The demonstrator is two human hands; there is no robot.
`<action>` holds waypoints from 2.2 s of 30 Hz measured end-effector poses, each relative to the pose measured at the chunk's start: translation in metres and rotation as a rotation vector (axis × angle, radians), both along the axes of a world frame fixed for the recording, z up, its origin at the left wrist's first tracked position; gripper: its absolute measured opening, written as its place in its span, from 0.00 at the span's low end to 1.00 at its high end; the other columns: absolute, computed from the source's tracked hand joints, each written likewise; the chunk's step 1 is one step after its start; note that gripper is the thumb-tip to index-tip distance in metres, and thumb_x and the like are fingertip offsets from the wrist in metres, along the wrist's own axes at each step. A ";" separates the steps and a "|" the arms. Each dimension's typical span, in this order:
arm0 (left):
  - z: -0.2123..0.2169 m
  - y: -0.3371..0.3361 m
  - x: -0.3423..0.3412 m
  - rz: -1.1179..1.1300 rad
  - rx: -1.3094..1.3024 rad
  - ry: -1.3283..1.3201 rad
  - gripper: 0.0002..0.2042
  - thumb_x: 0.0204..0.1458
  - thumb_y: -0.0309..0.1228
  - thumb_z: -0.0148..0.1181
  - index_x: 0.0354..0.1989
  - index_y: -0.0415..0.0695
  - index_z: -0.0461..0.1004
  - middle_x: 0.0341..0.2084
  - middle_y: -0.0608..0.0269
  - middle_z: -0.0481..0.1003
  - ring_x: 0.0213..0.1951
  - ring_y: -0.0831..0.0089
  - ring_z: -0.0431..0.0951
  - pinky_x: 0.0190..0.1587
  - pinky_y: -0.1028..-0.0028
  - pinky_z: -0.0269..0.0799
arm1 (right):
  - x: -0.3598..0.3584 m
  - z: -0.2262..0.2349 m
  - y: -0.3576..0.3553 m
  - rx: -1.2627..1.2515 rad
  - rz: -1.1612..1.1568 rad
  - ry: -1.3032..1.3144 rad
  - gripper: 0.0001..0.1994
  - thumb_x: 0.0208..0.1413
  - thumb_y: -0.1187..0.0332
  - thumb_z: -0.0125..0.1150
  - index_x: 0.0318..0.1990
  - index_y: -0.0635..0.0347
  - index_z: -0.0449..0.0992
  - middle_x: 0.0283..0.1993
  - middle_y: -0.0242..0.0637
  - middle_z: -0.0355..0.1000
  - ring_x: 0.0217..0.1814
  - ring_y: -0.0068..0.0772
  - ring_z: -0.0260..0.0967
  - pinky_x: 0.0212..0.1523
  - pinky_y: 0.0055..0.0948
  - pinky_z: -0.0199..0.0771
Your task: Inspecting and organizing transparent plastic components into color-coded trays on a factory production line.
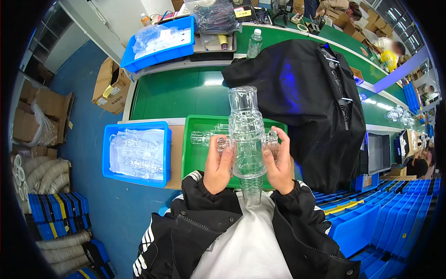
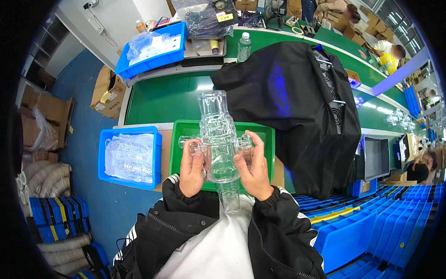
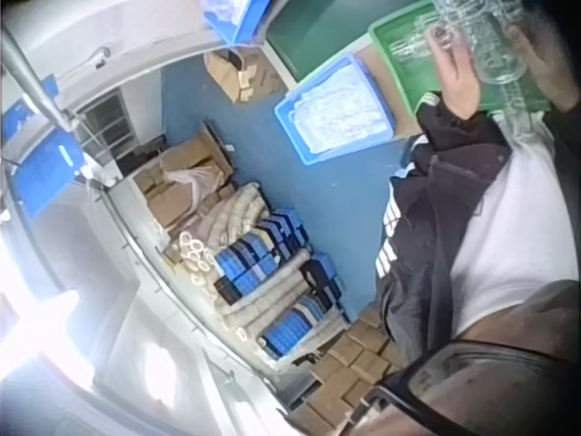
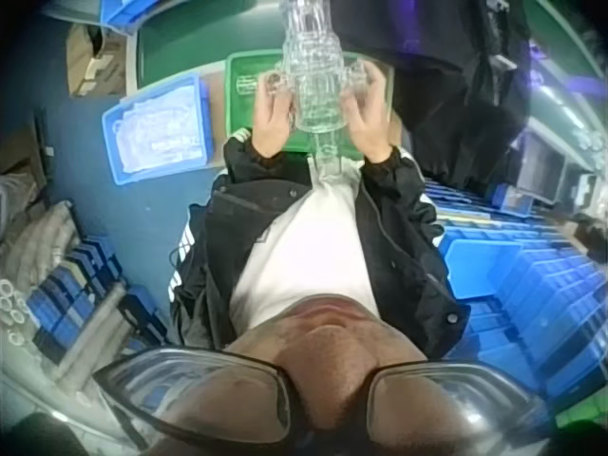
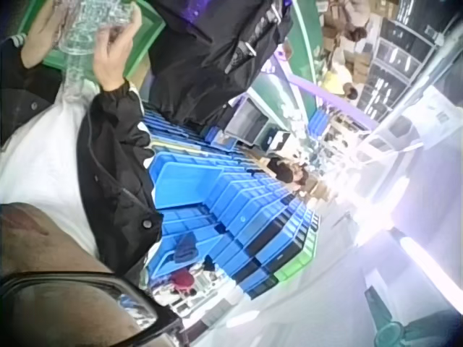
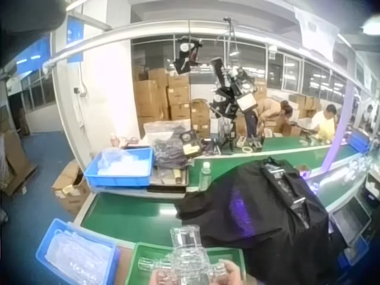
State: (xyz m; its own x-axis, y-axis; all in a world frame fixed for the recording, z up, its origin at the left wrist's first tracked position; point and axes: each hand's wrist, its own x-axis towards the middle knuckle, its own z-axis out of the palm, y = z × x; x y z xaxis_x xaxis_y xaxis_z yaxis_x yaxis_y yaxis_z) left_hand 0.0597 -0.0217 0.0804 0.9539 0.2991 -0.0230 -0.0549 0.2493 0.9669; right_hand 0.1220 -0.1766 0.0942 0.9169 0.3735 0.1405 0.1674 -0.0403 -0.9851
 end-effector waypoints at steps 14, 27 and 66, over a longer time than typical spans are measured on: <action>-0.003 -0.003 0.006 0.030 0.032 -0.066 0.09 0.58 0.27 0.42 0.46 0.42 0.58 0.19 0.71 0.63 0.18 0.83 0.57 0.21 0.83 0.51 | 0.019 -0.011 -0.001 0.348 0.058 0.178 0.10 0.60 0.67 0.44 0.45 0.61 0.62 0.24 0.28 0.61 0.18 0.16 0.54 0.20 0.16 0.55; -0.022 -0.009 0.013 0.111 -0.051 -0.128 0.09 0.59 0.30 0.39 0.45 0.41 0.61 0.19 0.71 0.62 0.19 0.84 0.56 0.21 0.83 0.51 | 0.027 -0.018 0.009 0.444 0.032 0.213 0.09 0.61 0.65 0.40 0.37 0.61 0.64 0.21 0.26 0.60 0.17 0.13 0.52 0.18 0.15 0.51; -0.055 -0.005 0.007 0.073 -0.096 0.028 0.14 0.59 0.27 0.40 0.53 0.41 0.55 0.45 0.54 0.66 0.37 0.67 0.75 0.36 0.74 0.72 | 0.012 -0.048 0.012 -0.147 -0.149 -0.150 0.19 0.57 0.72 0.48 0.56 0.62 0.60 0.39 0.38 0.67 0.38 0.24 0.64 0.36 0.21 0.64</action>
